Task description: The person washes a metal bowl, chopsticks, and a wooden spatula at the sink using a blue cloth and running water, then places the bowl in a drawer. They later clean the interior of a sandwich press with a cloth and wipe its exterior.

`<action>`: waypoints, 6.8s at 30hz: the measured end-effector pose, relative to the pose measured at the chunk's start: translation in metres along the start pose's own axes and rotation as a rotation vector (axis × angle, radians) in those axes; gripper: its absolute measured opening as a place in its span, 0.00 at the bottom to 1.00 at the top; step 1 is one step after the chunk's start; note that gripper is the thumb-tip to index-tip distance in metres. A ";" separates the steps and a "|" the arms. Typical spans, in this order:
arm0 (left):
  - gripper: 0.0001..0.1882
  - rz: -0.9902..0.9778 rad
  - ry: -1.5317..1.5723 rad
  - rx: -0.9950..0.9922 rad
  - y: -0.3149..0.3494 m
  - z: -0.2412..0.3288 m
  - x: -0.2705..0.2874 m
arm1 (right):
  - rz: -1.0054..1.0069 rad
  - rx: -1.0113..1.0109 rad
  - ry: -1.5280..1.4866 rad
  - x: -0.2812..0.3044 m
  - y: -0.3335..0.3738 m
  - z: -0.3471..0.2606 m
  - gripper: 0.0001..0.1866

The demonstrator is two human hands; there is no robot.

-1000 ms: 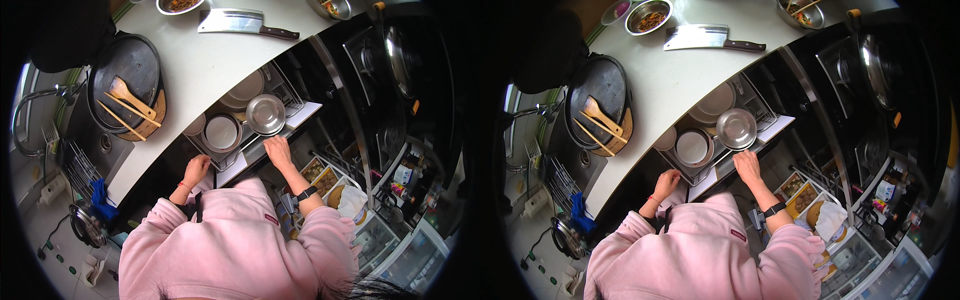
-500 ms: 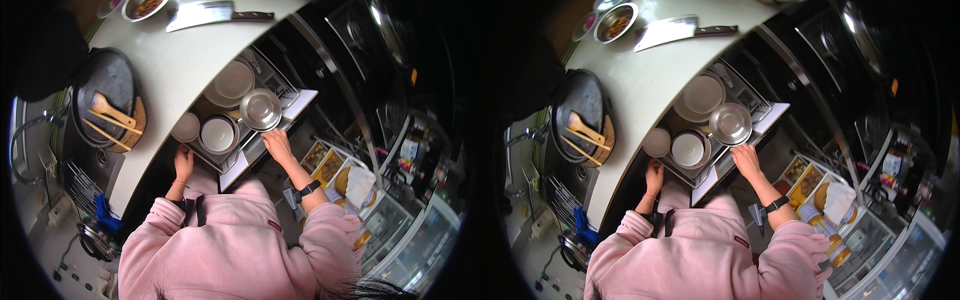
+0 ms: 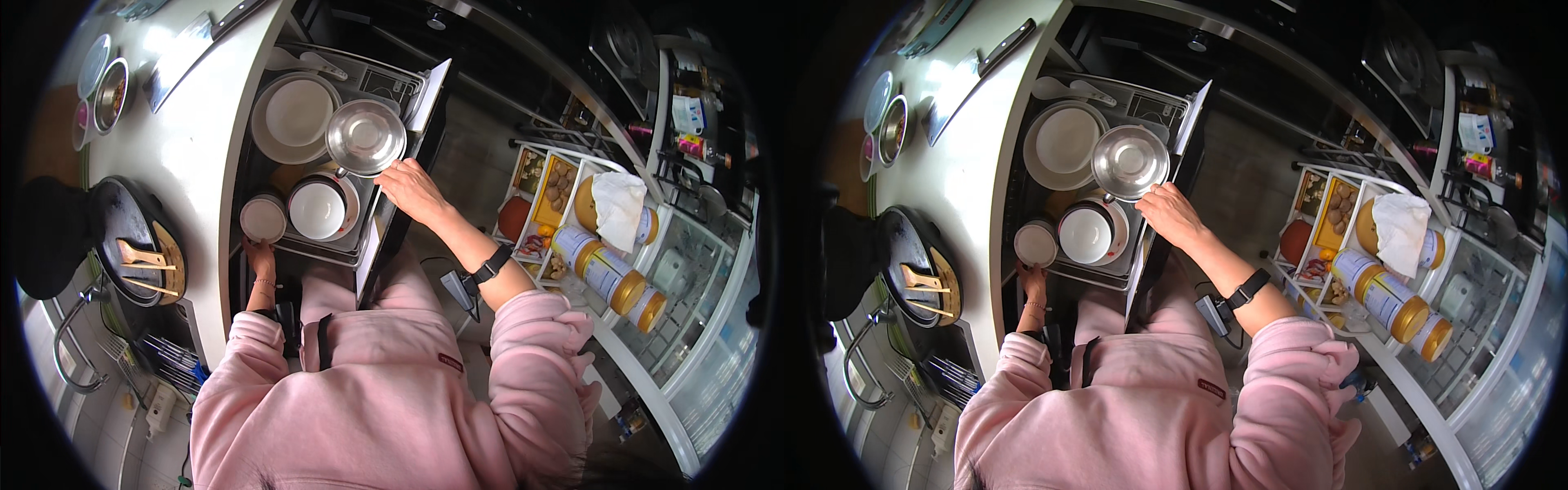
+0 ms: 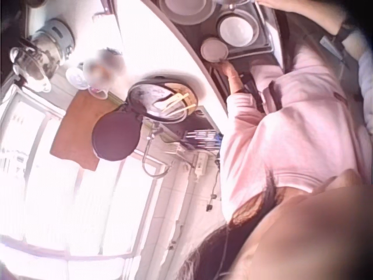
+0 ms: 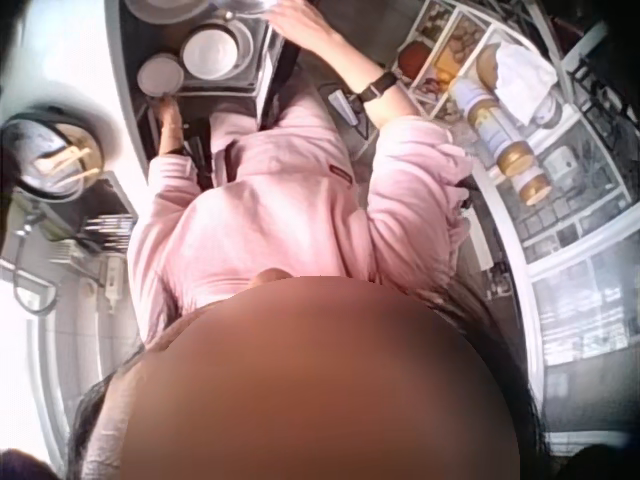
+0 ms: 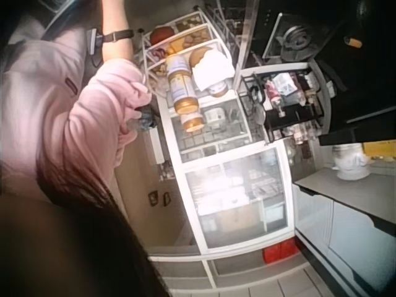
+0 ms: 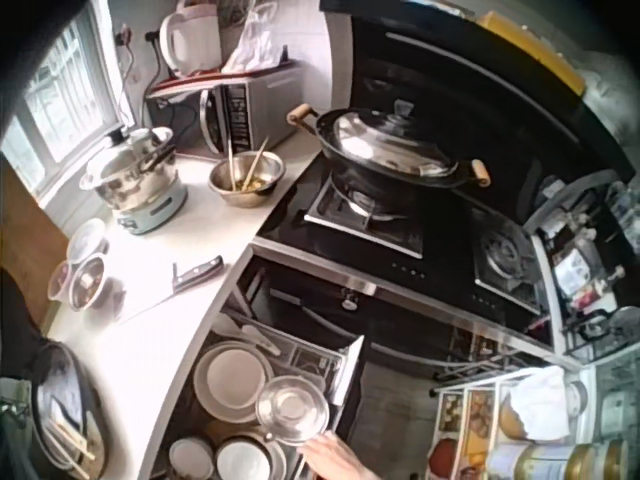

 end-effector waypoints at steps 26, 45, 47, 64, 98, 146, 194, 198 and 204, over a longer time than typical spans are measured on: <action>0.18 -0.334 0.204 0.014 0.110 -0.008 0.082 | -0.020 -0.801 -0.457 -0.037 0.030 -0.026 0.07; 0.08 0.933 0.491 -0.016 0.214 -0.054 0.296 | -0.396 -0.404 -0.202 -0.074 -0.117 -0.151 0.16; 0.08 0.926 0.594 -0.018 0.204 -0.066 0.328 | -0.185 -0.014 -0.131 -0.063 -0.109 -0.210 0.05; 0.10 0.088 0.781 -0.363 0.110 0.008 0.385 | 0.075 0.292 0.435 -0.107 -0.225 -0.440 0.18; 0.09 -0.139 1.965 0.122 0.001 -0.027 0.403 | -0.146 0.503 -0.132 -0.212 -0.349 -0.600 0.27; 0.12 0.359 1.995 0.379 -0.101 -0.095 0.359 | -1.072 -0.465 -0.744 -0.249 -0.213 -0.567 0.18; 0.08 -0.173 1.236 0.419 0.001 -0.066 0.372 | -0.806 -0.841 -0.945 -0.463 -0.261 -0.517 0.16; 0.08 -0.274 1.263 0.424 0.035 -0.077 0.388 | -0.446 -0.558 -0.508 -0.479 -0.286 -0.501 0.14; 0.09 -0.118 1.527 0.526 0.011 -0.087 0.391 | -0.552 0.254 0.084 -0.372 -0.234 -0.538 0.11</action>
Point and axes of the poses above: each hand's wrist, its own y-axis away from the middle knuckle, its own x-axis out of the back of the hand, z = x × y, the point moved 1 cm from there along -y, towards the middle knuckle
